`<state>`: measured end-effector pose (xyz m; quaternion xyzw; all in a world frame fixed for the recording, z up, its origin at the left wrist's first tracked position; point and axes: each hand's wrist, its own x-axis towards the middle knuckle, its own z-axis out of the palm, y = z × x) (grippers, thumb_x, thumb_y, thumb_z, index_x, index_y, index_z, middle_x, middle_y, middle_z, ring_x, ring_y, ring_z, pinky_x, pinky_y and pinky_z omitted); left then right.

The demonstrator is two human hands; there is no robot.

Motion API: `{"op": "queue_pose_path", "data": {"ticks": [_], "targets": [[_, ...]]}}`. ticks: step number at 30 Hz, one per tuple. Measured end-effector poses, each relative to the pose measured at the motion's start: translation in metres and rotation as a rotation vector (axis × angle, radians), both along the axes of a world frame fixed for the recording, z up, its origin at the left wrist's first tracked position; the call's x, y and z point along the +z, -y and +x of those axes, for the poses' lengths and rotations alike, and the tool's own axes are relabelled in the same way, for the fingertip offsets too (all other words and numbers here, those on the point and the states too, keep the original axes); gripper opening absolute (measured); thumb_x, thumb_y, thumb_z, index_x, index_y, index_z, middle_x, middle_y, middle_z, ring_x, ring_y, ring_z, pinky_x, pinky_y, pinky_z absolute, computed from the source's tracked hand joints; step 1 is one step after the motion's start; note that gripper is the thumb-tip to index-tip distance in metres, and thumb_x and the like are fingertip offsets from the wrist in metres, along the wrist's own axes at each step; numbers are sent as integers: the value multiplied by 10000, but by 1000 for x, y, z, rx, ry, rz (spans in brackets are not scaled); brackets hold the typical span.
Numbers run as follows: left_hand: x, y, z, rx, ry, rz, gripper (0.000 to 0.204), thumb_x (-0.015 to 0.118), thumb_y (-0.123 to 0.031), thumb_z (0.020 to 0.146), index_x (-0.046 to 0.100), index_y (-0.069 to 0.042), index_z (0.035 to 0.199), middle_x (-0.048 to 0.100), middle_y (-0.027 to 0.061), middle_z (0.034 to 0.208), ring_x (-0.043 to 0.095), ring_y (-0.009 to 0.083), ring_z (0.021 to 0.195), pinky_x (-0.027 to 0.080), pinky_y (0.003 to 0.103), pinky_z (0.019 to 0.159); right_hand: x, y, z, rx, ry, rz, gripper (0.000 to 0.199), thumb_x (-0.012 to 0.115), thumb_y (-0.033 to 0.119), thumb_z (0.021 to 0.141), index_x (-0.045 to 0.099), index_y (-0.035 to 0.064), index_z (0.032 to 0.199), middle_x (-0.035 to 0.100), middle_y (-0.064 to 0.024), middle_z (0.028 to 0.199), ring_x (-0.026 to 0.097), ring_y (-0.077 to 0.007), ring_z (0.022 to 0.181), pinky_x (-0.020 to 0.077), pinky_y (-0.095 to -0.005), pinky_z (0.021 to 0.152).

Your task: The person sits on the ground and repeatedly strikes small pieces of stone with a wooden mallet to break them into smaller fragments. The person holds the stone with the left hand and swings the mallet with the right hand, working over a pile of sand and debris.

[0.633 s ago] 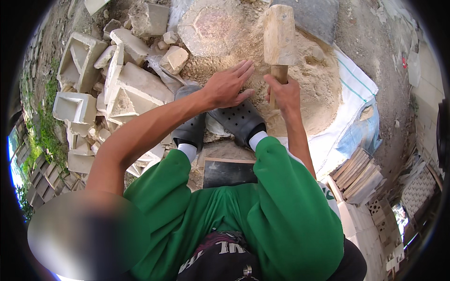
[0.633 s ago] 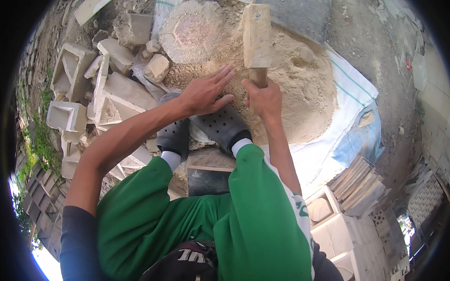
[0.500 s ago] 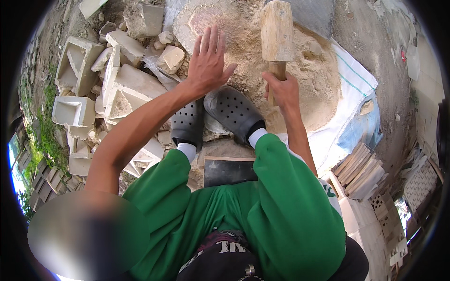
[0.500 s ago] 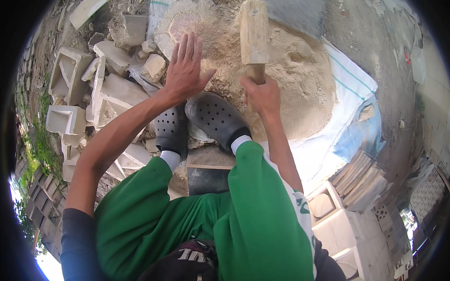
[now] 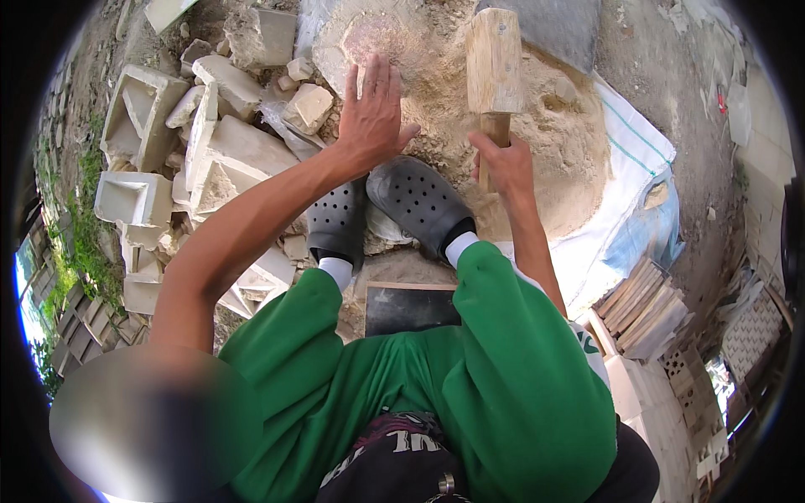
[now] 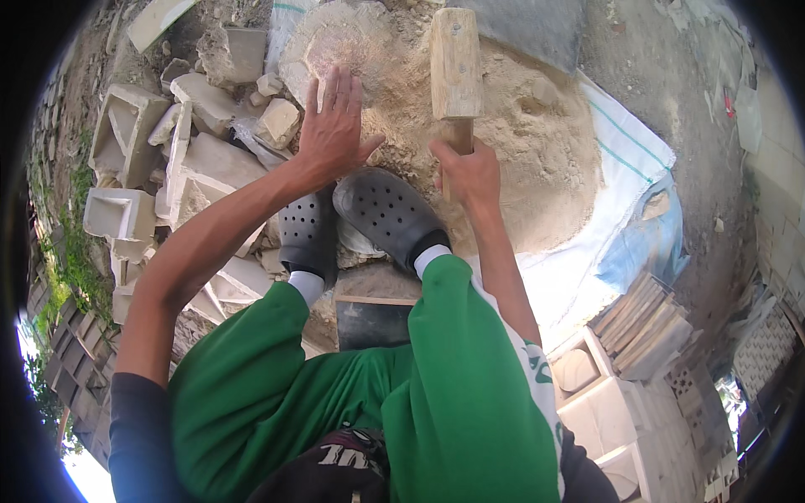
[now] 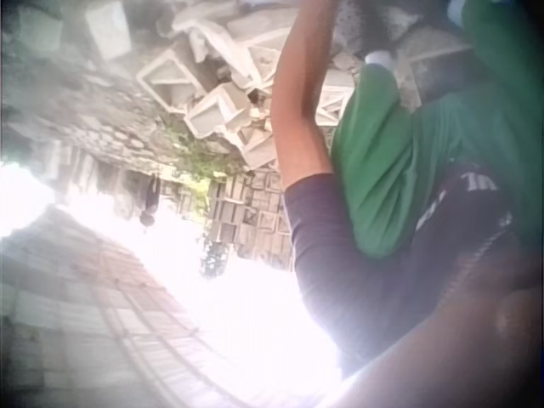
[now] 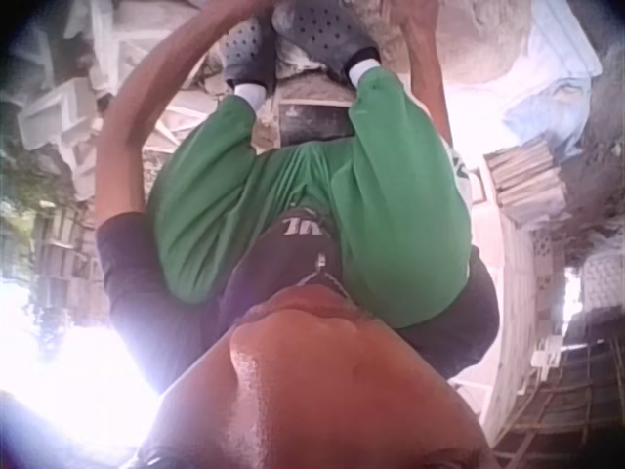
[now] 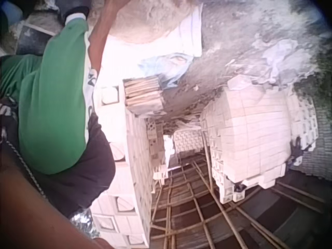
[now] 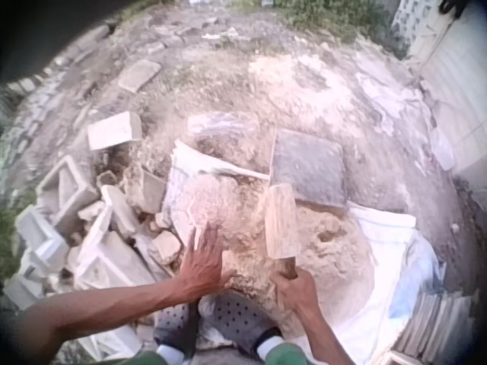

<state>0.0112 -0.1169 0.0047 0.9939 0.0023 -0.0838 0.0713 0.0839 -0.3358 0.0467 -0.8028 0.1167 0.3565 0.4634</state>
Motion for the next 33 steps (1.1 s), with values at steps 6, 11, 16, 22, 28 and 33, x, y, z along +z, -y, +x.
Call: {"op": "queue_pose_path", "data": {"ticks": [6, 11, 16, 22, 28, 33], "targets": [[-4, 4, 12, -267, 136, -247, 840, 592, -517, 957, 354, 82, 1496, 238, 278, 1626, 148, 371, 1554, 81, 501, 1268, 2, 1, 1, 41, 21, -27, 382, 729, 366, 818, 699, -6, 896, 649, -69, 611, 648, -177, 521, 505, -334, 547], [-51, -47, 67, 249, 383, -71, 891, 453, -575, 1012, 215, 90, 1556, 165, 293, 1644, 107, 414, 1551, 72, 490, 1271, 3, -5, -2, 28, 12, -1, 371, 745, 343, 814, 698, -13, 907, 649, -71, 605, 647, -179, 522, 502, -331, 548], [-35, -4, 56, -330, 51, -277, 814, 371, -555, 1047, 244, 62, 1563, 162, 271, 1655, 112, 398, 1554, 105, 483, 1272, -6, -2, 0, 17, 6, 27, 355, 742, 330, 827, 691, -13, 904, 651, -70, 613, 645, -178, 519, 505, -326, 541], [-34, -16, 43, 44, 319, -184, 750, 453, -493, 1033, 343, 69, 1518, 215, 296, 1631, 148, 437, 1540, 128, 505, 1255, 9, -2, 3, -25, 27, 45, 345, 741, 317, 836, 680, -18, 886, 653, -75, 632, 646, -174, 516, 509, -315, 535], [-27, -23, 34, -150, 193, -166, 768, 540, -466, 1003, 328, 40, 1541, 233, 248, 1645, 153, 380, 1553, 144, 496, 1253, 2, 1, 2, -21, 4, 25, 350, 740, 330, 840, 685, -11, 895, 659, -75, 641, 650, -171, 518, 508, -318, 528], [-1, -1, 9, -235, -63, -388, 506, 645, -414, 948, 604, -33, 1279, 544, 190, 1416, 497, 331, 1337, 434, 450, 1058, 3, 2, 1, -19, 7, 11, 347, 749, 329, 833, 687, -7, 896, 657, -72, 644, 644, -170, 509, 503, -320, 508]]}}
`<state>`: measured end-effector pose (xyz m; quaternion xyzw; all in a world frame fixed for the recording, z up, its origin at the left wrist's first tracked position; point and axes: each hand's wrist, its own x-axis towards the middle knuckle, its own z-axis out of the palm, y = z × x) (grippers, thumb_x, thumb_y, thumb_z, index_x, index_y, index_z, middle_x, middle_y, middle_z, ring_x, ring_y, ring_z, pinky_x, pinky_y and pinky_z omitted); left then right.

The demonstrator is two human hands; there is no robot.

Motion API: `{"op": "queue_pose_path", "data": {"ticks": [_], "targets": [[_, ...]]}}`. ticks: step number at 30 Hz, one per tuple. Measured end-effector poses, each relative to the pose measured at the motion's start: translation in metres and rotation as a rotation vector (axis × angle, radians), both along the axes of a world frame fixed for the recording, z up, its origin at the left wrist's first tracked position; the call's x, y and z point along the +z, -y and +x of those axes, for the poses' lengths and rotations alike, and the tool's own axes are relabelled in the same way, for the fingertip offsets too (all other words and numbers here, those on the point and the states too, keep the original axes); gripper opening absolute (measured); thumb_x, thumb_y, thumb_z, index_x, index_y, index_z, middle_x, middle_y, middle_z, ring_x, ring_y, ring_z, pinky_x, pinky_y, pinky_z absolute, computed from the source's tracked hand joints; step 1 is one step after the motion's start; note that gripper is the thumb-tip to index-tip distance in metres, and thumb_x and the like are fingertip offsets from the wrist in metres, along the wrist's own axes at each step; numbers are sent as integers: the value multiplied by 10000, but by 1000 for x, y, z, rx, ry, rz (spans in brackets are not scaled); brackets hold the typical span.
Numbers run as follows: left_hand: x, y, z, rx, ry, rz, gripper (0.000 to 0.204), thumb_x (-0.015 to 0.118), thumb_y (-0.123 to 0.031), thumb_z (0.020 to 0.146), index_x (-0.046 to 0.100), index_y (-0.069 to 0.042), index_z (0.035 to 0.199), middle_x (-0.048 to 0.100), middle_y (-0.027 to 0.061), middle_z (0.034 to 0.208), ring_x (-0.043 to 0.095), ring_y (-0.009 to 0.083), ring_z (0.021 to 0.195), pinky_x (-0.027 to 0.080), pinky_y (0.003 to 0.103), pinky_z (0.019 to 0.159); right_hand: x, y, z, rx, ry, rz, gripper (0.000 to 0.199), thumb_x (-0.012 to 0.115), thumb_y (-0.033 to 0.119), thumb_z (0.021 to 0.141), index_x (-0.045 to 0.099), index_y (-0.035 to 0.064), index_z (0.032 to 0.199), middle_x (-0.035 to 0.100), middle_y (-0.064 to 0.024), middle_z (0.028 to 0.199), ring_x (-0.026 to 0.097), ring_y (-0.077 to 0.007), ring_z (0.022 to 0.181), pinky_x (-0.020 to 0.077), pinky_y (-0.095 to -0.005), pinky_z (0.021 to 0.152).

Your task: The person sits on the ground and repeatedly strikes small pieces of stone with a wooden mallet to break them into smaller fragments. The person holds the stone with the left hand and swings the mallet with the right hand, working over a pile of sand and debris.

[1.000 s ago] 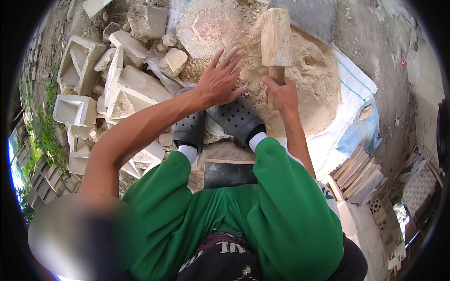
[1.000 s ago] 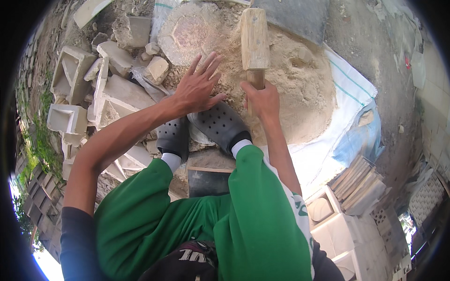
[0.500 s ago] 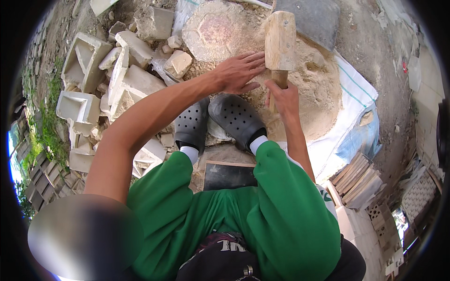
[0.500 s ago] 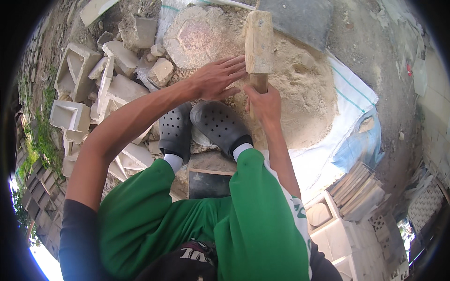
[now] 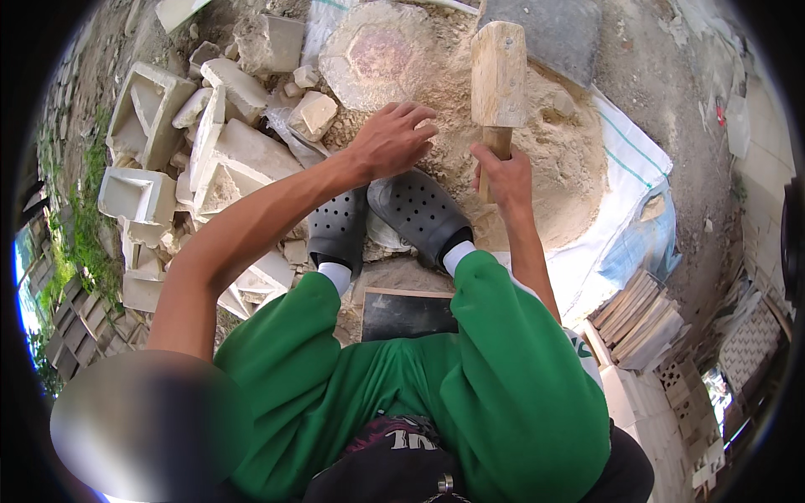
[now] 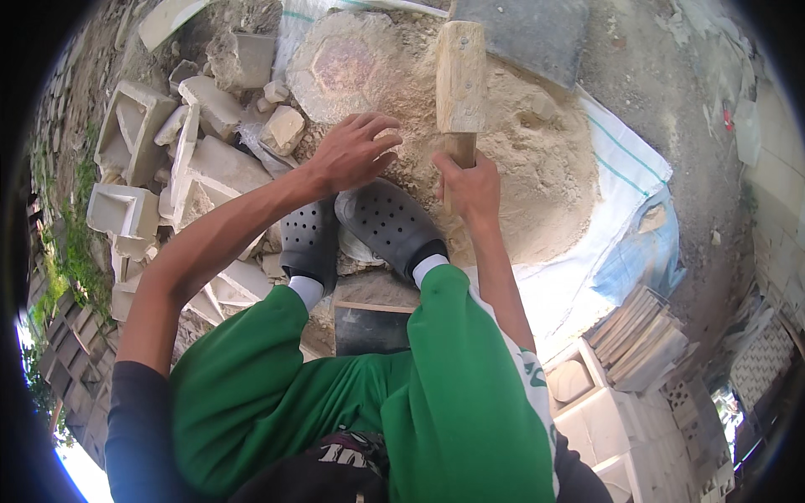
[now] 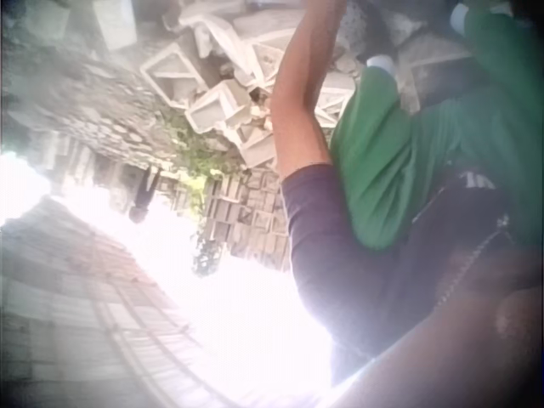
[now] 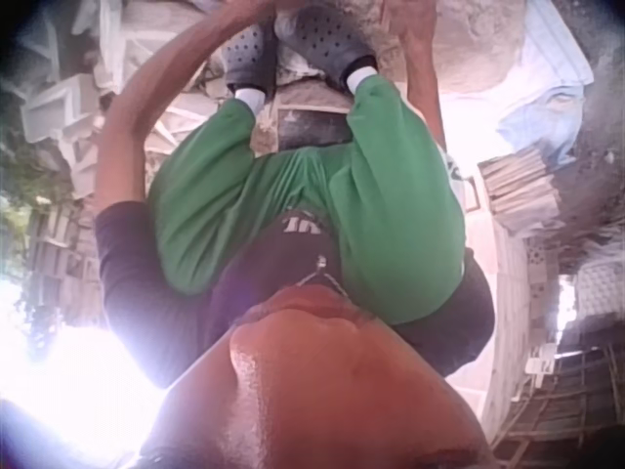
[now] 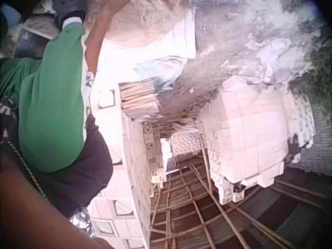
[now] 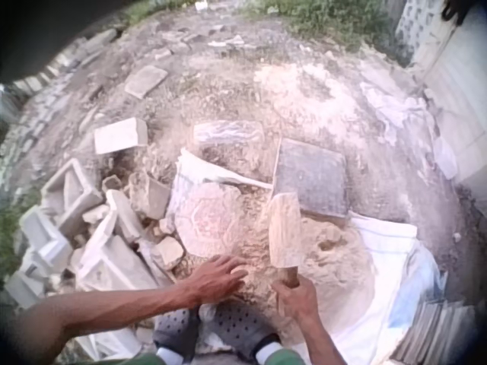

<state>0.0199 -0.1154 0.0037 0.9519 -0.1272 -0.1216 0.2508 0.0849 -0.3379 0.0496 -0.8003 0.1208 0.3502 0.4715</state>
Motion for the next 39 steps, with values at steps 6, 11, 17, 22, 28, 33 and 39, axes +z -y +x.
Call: {"op": "queue_pose_path", "data": {"ticks": [6, 11, 17, 22, 28, 33, 39], "targets": [[-1, -5, -4, 222, -492, 115, 449, 726, -497, 839, 698, -69, 974, 723, 140, 888, 702, 354, 852, 554, 474, 755, -1, -3, -2, -16, -22, 17, 360, 748, 331, 835, 678, -16, 904, 636, -68, 637, 644, -179, 509, 502, -323, 493], [-9, -5, 4, 258, -741, 78, 428, 718, -469, 791, 711, -60, 917, 728, 156, 855, 709, 350, 829, 558, 466, 736, -1, -5, -4, 23, -24, 6, 366, 748, 325, 841, 672, -24, 918, 635, -71, 635, 641, -176, 507, 499, -319, 491], [16, -35, 0, 413, -265, -139, 416, 730, -339, 805, 661, -35, 1082, 732, 173, 965, 718, 352, 884, 568, 450, 784, -4, -3, -5, 48, -25, 7, 363, 746, 323, 847, 672, -25, 917, 640, -75, 637, 642, -172, 509, 497, -315, 510], [7, -83, 7, 478, 130, -41, 424, 737, -252, 847, 599, -106, 1221, 686, 116, 1183, 659, 311, 1095, 531, 422, 907, 1, -11, -6, 64, -37, -5, 346, 750, 320, 845, 677, -10, 916, 649, -71, 648, 644, -169, 511, 500, -314, 514], [-6, -87, -3, 485, 287, 23, 451, 739, -306, 885, 607, -126, 1277, 633, 101, 1247, 578, 320, 1192, 476, 428, 993, -1, -12, -13, 154, -12, 22, 342, 746, 309, 847, 672, -15, 927, 661, -77, 672, 640, -160, 509, 499, -305, 510], [-1, -88, -3, 490, 172, -55, 425, 743, -369, 890, 663, -86, 1197, 679, 101, 1116, 653, 293, 1011, 524, 400, 885, -1, -24, -18, 227, 48, 106, 324, 743, 274, 843, 663, -24, 944, 676, -89, 698, 639, -156, 514, 502, -305, 513], [1, -81, 7, 639, 1, -184, 334, 713, -315, 911, 692, -84, 1151, 700, 106, 1057, 686, 249, 899, 548, 379, 788, -17, -49, -12, 293, 14, 136, 369, 740, 280, 836, 643, -27, 1017, 696, -111, 769, 646, -169, 523, 514, -315, 524]]}}
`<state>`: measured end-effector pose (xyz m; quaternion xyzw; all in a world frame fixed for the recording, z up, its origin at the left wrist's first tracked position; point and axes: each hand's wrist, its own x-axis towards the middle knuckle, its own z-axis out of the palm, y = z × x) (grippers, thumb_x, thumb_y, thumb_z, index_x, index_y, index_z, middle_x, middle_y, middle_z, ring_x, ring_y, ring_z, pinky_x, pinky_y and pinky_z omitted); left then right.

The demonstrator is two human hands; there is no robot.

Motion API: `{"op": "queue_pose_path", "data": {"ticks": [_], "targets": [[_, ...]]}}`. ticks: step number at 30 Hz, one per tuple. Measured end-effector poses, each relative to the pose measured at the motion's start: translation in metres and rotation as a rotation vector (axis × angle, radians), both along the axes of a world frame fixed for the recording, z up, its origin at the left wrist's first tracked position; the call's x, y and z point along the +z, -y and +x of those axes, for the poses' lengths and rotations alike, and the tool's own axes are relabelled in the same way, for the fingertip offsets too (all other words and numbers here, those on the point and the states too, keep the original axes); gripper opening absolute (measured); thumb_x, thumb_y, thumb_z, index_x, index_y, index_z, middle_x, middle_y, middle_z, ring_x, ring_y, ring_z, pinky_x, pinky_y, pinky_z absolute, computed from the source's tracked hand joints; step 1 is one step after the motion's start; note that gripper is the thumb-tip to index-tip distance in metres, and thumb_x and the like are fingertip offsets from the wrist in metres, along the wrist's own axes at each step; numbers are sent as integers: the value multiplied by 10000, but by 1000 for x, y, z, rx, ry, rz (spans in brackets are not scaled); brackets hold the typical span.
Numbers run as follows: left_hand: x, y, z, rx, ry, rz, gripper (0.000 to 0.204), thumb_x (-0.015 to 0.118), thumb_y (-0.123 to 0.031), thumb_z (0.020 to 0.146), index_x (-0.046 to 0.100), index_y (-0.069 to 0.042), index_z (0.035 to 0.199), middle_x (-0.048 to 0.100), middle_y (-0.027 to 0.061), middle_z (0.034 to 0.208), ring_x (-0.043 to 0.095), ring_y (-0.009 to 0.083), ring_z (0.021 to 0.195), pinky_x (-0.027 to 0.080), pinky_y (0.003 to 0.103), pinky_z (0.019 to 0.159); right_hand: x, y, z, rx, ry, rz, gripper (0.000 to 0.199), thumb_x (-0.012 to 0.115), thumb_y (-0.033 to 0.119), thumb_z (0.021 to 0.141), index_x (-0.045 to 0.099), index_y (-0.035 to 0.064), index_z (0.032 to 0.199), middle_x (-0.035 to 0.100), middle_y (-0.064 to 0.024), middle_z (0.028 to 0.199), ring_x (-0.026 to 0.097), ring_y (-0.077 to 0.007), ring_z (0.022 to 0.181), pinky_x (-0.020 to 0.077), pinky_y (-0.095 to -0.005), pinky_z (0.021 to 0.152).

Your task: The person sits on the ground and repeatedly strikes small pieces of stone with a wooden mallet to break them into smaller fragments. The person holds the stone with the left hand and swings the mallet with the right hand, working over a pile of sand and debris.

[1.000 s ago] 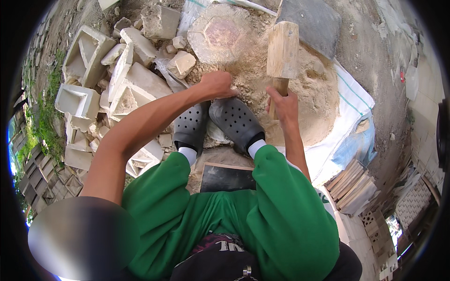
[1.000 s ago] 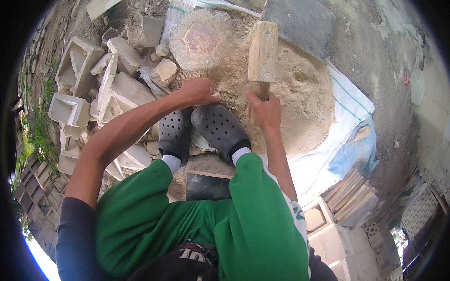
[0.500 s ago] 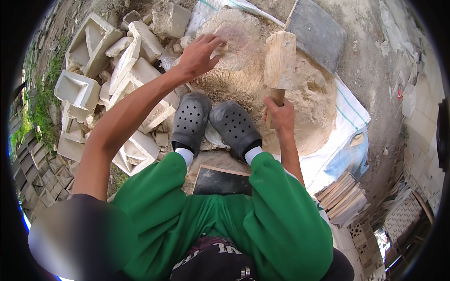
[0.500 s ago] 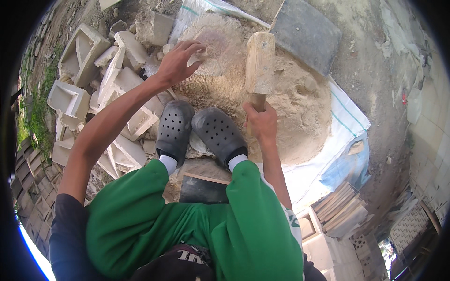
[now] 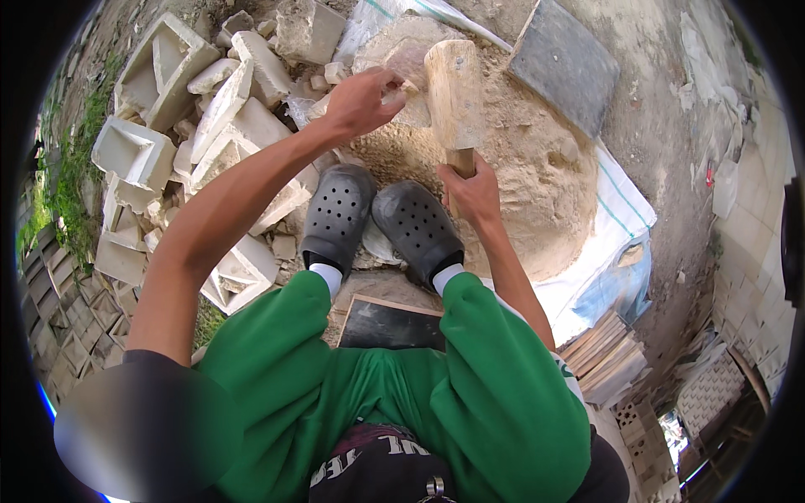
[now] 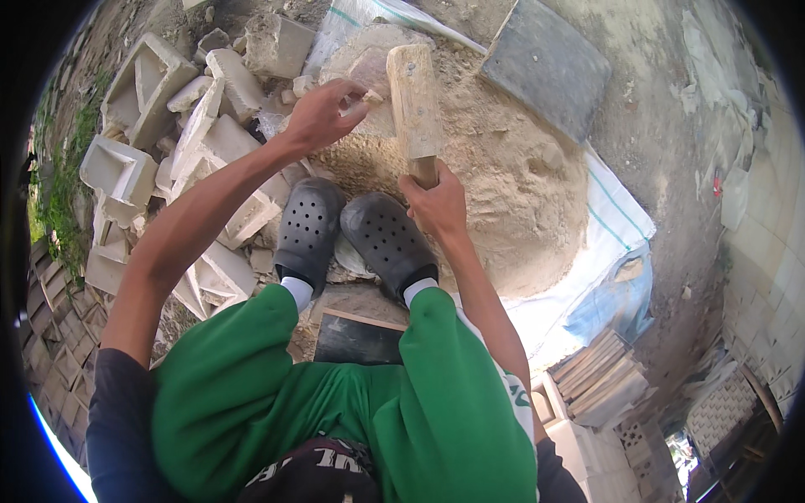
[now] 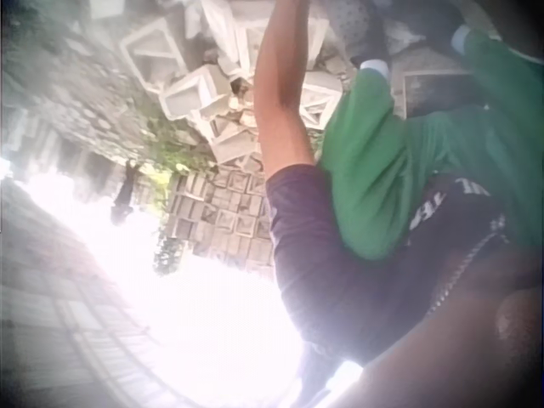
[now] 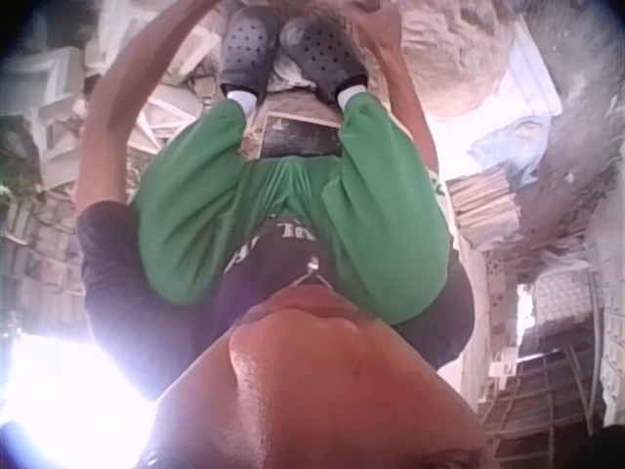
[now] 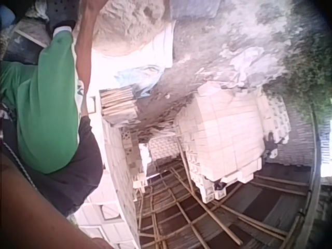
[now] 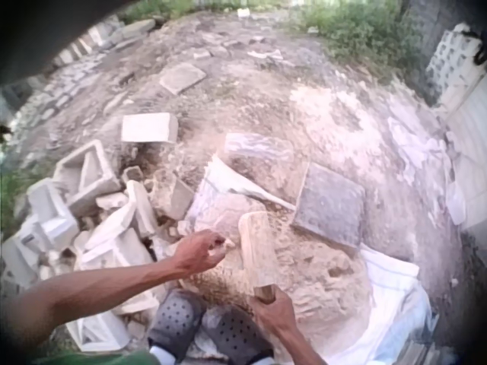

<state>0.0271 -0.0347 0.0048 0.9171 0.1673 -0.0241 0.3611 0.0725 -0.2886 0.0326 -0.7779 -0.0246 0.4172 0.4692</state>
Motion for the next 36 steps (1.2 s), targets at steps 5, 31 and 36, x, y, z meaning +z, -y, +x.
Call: {"op": "queue_pose_path", "data": {"ticks": [5, 31, 36], "targets": [[2, -12, -1, 30, 69, 55, 282, 682, -261, 926, 710, -91, 1149, 693, 121, 1075, 686, 259, 912, 547, 387, 803, -7, -5, 2, 102, 108, -85, 360, 724, 238, 844, 607, -23, 1063, 678, -101, 774, 650, -170, 565, 521, -331, 545], [3, -8, -4, 179, 20, -199, 392, 697, -295, 937, 676, -40, 1233, 741, 154, 1040, 716, 254, 858, 559, 376, 785, -22, -9, -2, -37, -130, 87, 301, 771, 231, 875, 626, -27, 932, 640, -51, 688, 635, -137, 552, 506, -312, 505], [-5, -8, 1, 267, -7, -269, 388, 692, -306, 955, 684, 0, 1193, 757, 151, 957, 710, 214, 807, 553, 352, 730, -14, -11, 0, 15, 50, 35, 280, 730, 181, 845, 619, -51, 955, 665, -80, 704, 637, -150, 546, 509, -324, 514]]}}
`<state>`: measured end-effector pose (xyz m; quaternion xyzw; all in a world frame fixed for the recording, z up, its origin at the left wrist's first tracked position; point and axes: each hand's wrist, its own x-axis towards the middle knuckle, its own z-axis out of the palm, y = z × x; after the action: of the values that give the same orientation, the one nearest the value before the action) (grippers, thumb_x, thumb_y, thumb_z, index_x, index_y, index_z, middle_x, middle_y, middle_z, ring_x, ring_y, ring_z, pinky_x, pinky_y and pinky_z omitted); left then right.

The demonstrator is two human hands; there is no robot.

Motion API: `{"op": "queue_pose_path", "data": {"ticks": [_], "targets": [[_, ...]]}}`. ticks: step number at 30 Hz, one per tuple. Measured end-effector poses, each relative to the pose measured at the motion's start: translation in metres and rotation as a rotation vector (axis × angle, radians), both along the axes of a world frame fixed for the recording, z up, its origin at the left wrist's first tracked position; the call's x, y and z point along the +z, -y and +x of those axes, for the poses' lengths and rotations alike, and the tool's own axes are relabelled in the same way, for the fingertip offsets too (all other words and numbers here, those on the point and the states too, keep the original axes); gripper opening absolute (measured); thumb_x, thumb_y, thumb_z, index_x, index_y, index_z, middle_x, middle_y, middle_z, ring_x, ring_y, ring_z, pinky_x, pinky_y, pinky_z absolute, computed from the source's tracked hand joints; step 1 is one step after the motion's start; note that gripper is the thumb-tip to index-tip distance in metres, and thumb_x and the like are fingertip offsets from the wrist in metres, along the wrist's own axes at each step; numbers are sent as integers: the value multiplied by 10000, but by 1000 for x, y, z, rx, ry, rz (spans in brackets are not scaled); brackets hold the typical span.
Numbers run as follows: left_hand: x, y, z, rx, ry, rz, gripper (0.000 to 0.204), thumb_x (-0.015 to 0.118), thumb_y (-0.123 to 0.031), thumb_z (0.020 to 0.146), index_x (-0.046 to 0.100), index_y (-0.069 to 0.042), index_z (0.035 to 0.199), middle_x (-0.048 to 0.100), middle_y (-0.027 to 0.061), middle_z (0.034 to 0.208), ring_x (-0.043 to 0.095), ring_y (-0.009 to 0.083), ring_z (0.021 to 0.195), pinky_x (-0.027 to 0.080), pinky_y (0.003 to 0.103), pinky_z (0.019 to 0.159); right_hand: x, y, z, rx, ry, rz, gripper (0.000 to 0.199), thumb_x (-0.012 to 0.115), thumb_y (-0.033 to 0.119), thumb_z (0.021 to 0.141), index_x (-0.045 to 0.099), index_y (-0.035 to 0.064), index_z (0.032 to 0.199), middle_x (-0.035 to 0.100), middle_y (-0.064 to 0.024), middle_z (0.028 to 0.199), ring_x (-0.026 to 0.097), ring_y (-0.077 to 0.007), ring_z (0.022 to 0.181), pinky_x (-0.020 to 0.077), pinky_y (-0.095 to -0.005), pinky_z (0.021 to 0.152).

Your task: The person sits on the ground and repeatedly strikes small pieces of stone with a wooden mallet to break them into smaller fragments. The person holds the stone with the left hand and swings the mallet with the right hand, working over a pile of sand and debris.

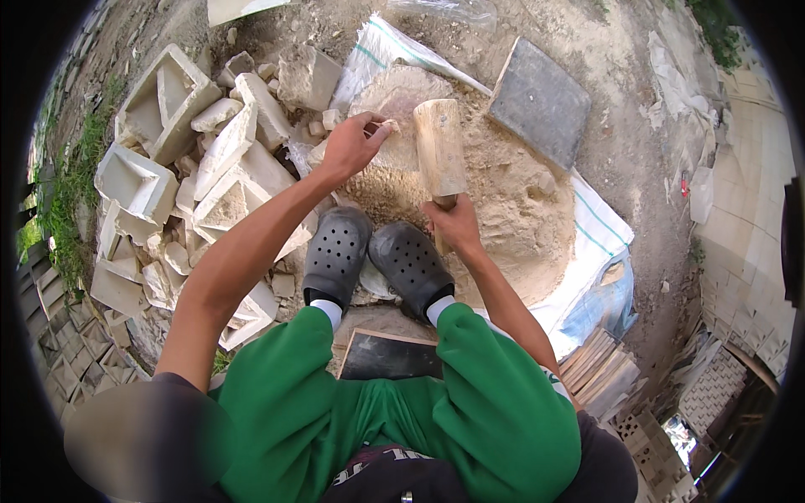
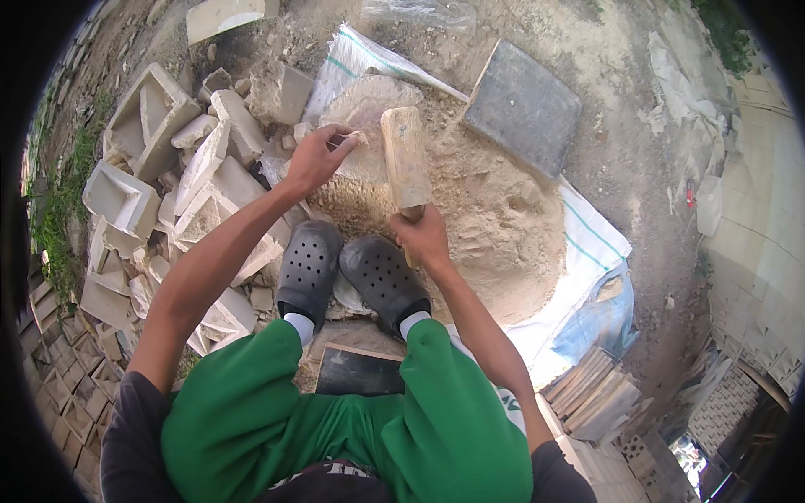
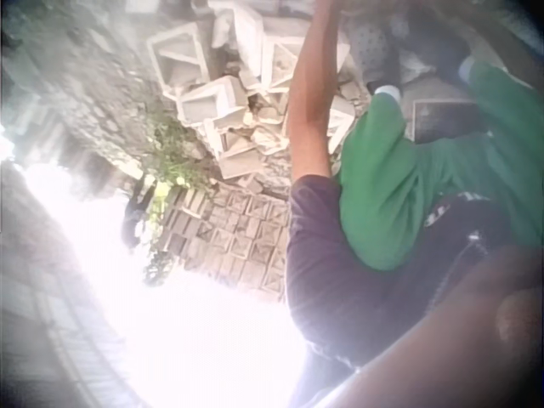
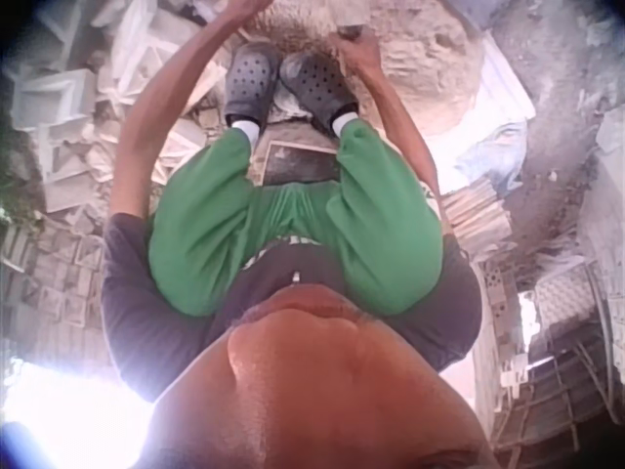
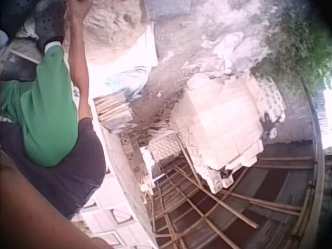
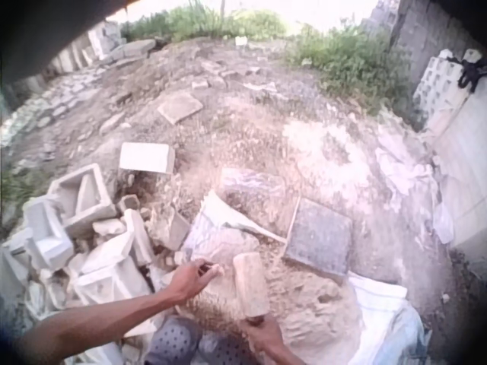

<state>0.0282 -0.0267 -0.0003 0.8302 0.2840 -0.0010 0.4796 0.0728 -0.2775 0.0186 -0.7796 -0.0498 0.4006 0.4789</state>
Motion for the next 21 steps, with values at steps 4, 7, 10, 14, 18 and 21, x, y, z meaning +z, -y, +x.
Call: {"op": "queue_pose_path", "data": {"ticks": [4, 7, 10, 14, 18, 21], "targets": [[-4, 1, -6, 92, -8, -156, 383, 695, -301, 959, 694, 20, 1166, 757, 133, 958, 693, 163, 817, 545, 313, 721, 11, -8, 1, 10, 23, -82, 324, 719, 200, 830, 619, -61, 993, 681, -104, 709, 640, -160, 541, 512, -329, 525], [-4, 0, -8, 96, -21, -227, 392, 707, -296, 952, 691, 35, 1161, 754, 125, 970, 685, 141, 826, 544, 295, 723, 24, -15, 8, 27, 36, -118, 357, 733, 226, 831, 630, -61, 1015, 689, -118, 719, 660, -174, 563, 521, -333, 543], [-3, 1, -8, 134, -24, -304, 404, 719, -290, 944, 685, 45, 1167, 750, 125, 985, 689, 141, 844, 555, 290, 744, 24, -18, 12, 66, 58, -138, 385, 750, 242, 830, 646, -62, 1043, 714, -151, 769, 707, -223, 650, 547, -357, 611], [-1, 8, -9, 180, -4, -328, 398, 713, -277, 949, 681, 51, 1174, 746, 124, 985, 697, 140, 859, 573, 278, 773, 24, -25, 6, 90, 184, -90, 403, 757, 268, 838, 671, -59, 1058, 737, -202, 859, 743, -300, 796, 564, -394, 718], [-4, 13, -9, 237, 22, -410, 380, 715, -263, 951, 692, 44, 1174, 748, 119, 990, 703, 133, 852, 584, 266, 775, 10, -30, -2, 92, 258, -1, 417, 756, 297, 831, 688, -63, 1031, 739, -230, 901, 750, -330, 843, 564, -405, 747], [-3, 11, -8, 234, -9, -394, 357, 725, -264, 946, 717, 33, 1145, 752, 106, 976, 703, 127, 838, 585, 259, 781, -1, -30, -2, 161, 228, -199, 282, 761, 211, 851, 704, -56, 921, 698, -96, 664, 680, -160, 549, 522, -323, 523]]}}
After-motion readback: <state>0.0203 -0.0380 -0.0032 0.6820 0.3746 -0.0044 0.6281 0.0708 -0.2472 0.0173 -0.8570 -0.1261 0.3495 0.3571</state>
